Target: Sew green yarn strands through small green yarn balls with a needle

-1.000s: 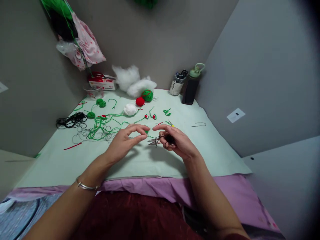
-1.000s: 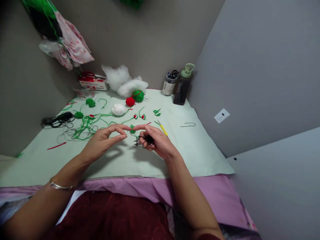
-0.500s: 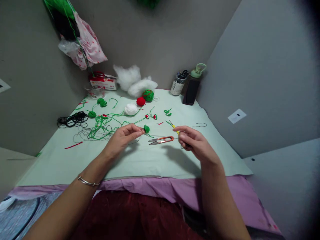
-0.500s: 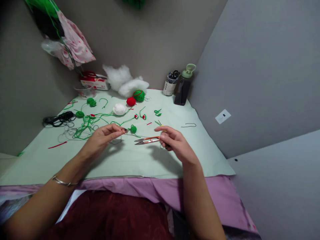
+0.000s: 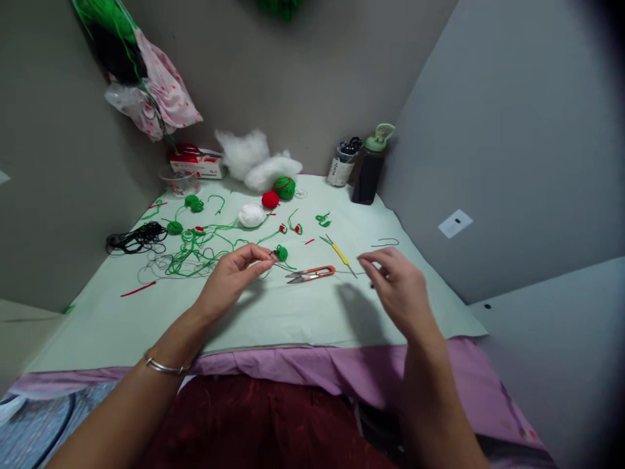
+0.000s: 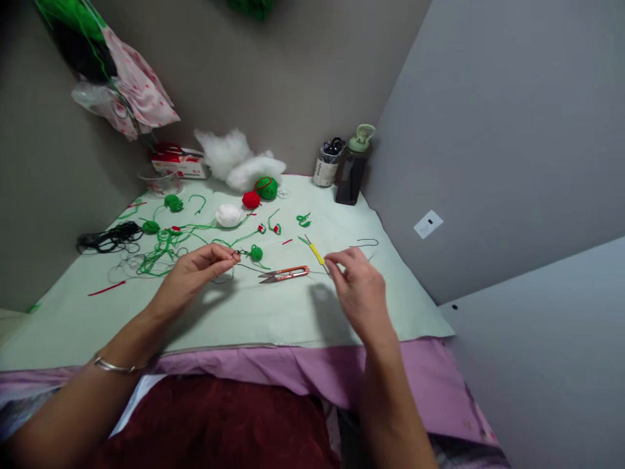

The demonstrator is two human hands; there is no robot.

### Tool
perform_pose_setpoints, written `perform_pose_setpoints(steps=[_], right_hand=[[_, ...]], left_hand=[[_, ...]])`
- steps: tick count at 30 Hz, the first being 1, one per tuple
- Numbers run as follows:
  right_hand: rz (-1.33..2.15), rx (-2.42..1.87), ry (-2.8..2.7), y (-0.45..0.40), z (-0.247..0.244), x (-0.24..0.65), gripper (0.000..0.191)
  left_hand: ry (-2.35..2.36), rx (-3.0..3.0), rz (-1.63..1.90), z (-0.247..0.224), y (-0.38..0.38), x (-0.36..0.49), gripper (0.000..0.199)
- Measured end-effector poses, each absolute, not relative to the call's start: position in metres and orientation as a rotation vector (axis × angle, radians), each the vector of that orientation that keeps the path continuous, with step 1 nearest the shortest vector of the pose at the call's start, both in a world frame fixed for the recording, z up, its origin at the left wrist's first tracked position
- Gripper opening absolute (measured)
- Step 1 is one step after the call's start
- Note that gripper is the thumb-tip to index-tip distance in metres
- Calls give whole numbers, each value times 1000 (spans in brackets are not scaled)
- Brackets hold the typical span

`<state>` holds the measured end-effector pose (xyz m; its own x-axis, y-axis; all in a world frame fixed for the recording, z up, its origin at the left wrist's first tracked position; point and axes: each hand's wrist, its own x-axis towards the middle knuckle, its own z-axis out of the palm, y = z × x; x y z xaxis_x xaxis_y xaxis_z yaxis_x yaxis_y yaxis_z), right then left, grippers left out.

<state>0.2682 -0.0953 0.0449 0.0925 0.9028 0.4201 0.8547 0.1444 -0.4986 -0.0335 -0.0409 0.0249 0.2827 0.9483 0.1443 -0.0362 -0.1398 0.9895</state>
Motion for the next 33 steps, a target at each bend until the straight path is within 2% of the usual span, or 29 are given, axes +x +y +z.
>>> perform_pose_setpoints(steps=[2, 7, 9, 14, 28, 33], right_hand=[[138, -1643, -1763, -91, 45, 242, 21], [681, -1354, -1804, -78, 36, 190, 30], [855, -1269, -1710, -73, 31, 176, 33], [1259, -1090, -1316, -64, 22, 162, 26], [1332, -1056, -1105, -64, 25, 169, 28], [1538, -930, -958, -64, 29, 172, 31]], left_hand=[[922, 1544, 1080, 24, -44, -29, 16], [929, 1828, 1087, 24, -55, -21, 13], [894, 1946, 1117, 24, -58, -19, 11], [790, 2216, 1213, 19, -61, -17, 6], [883, 2499, 1137, 7, -68, -13, 8], [841, 2499, 1065, 2, -68, -12, 8]])
